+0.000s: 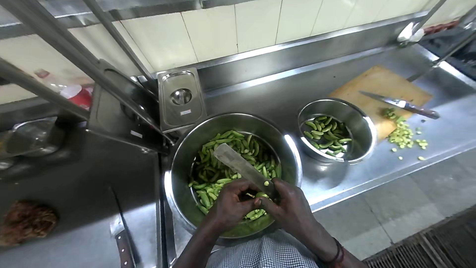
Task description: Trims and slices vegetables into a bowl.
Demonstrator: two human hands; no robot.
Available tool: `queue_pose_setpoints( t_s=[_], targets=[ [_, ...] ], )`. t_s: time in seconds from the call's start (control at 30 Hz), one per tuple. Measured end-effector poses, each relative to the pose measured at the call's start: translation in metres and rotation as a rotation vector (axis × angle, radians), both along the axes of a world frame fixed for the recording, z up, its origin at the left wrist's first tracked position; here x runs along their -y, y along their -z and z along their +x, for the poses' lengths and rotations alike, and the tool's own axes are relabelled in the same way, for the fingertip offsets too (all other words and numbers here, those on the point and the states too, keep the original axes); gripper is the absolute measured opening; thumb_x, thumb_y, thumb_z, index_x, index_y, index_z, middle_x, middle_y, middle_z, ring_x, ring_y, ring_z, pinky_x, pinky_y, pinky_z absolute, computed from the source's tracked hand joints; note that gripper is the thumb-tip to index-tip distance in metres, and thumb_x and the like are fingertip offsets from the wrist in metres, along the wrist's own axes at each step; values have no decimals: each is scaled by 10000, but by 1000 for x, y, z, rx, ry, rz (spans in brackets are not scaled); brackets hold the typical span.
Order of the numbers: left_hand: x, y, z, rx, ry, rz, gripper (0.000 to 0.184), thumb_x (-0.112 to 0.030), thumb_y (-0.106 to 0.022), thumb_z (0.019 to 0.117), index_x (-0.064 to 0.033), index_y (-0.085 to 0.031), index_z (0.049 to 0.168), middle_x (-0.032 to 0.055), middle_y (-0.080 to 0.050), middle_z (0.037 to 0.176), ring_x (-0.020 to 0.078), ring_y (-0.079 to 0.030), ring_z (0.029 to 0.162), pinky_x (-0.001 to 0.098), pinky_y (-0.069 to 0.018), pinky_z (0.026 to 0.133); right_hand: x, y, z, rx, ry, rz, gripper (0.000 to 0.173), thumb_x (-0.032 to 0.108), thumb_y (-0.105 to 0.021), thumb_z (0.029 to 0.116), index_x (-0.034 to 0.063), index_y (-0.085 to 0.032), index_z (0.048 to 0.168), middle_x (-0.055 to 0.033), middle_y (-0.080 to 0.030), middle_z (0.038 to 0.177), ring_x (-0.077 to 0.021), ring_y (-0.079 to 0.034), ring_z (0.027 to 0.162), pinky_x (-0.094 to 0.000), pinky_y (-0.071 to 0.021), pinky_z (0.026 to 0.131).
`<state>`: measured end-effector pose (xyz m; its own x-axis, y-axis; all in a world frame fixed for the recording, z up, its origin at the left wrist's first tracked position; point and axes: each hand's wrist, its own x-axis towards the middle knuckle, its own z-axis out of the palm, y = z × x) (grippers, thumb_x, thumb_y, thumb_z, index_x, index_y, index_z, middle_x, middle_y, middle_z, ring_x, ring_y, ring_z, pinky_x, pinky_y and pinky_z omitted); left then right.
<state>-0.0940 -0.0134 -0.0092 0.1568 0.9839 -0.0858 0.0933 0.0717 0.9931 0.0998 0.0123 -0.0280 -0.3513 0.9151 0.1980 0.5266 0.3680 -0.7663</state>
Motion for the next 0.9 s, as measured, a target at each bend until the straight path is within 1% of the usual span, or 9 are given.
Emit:
queue_pose_setpoints(
  t_s=[0.17,0.4,0.5,0.57,0.63,0.7,0.73,0.8,0.9],
  targets=[
    [1,-4,3,43,-39,-8,210,14,-780,835,-67,-751,1027,67,-752,946,165,-735,832,301,-641,763,2,1,0,54,-19,71,516,640,-524,974,158,-621,818,49,-504,618,-91,-519,526,-311,-464,478],
    [2,7,10,128,-165,-20,258,67,-779,811,-57,-728,1031,74,-740,928,162,-718,813,304,-624,758,-2,4,2,-17,-54,6,493,630,-566,960,161,-624,817,62,-501,616,-67,-504,528,-290,-456,482],
    [0,11,7,143,-278,-9,237,0,-727,874,-66,-707,1101,84,-722,970,172,-694,827,316,-608,734,0,4,2,-74,-140,-64,541,672,-557,946,150,-669,855,54,-547,639,-67,-539,559,-305,-487,515],
    [-2,12,1,181,-326,0,266,-71,-713,893,-86,-691,1157,67,-706,1014,150,-678,862,291,-593,744,-1,4,3,-113,-166,-39,629,717,-438,972,139,-651,844,41,-536,647,-74,-539,574,-308,-488,521],
    [-3,8,-4,325,-330,-67,359,-61,-713,882,-96,-670,1236,69,-695,1067,137,-673,894,284,-595,781,-2,2,3,-118,-147,-15,646,685,-318,1022,151,-606,801,35,-502,639,-79,-517,564,-303,-464,511],
    [-3,3,-4,527,-342,-190,394,18,-655,882,-72,-652,1266,120,-692,1063,168,-675,847,324,-596,763,-4,4,4,-107,-114,-9,525,602,-452,1030,151,-618,819,42,-514,645,-74,-512,553,-292,-463,501],
    [-3,1,-3,604,-350,-241,332,49,-620,910,-63,-661,1221,132,-683,1038,179,-665,808,338,-594,744,-5,4,4,-88,-100,-15,438,562,-573,985,146,-634,862,44,-548,672,-73,-538,575,-296,-488,521],
    [-3,-1,0,692,-349,-314,231,45,-609,932,-67,-673,1123,123,-676,973,183,-665,757,352,-604,725,-4,1,3,-60,-83,-49,435,564,-730,864,145,-645,947,48,-601,752,-66,-587,649,-297,-530,581],
    [-3,-2,5,712,-352,-372,207,52,-628,919,-41,-656,1102,147,-689,925,200,-683,731,362,-615,715,-1,1,0,-61,-68,3,490,587,-781,807,138,-637,938,42,-596,756,-55,-570,640,-267,-513,562]
  ],
)
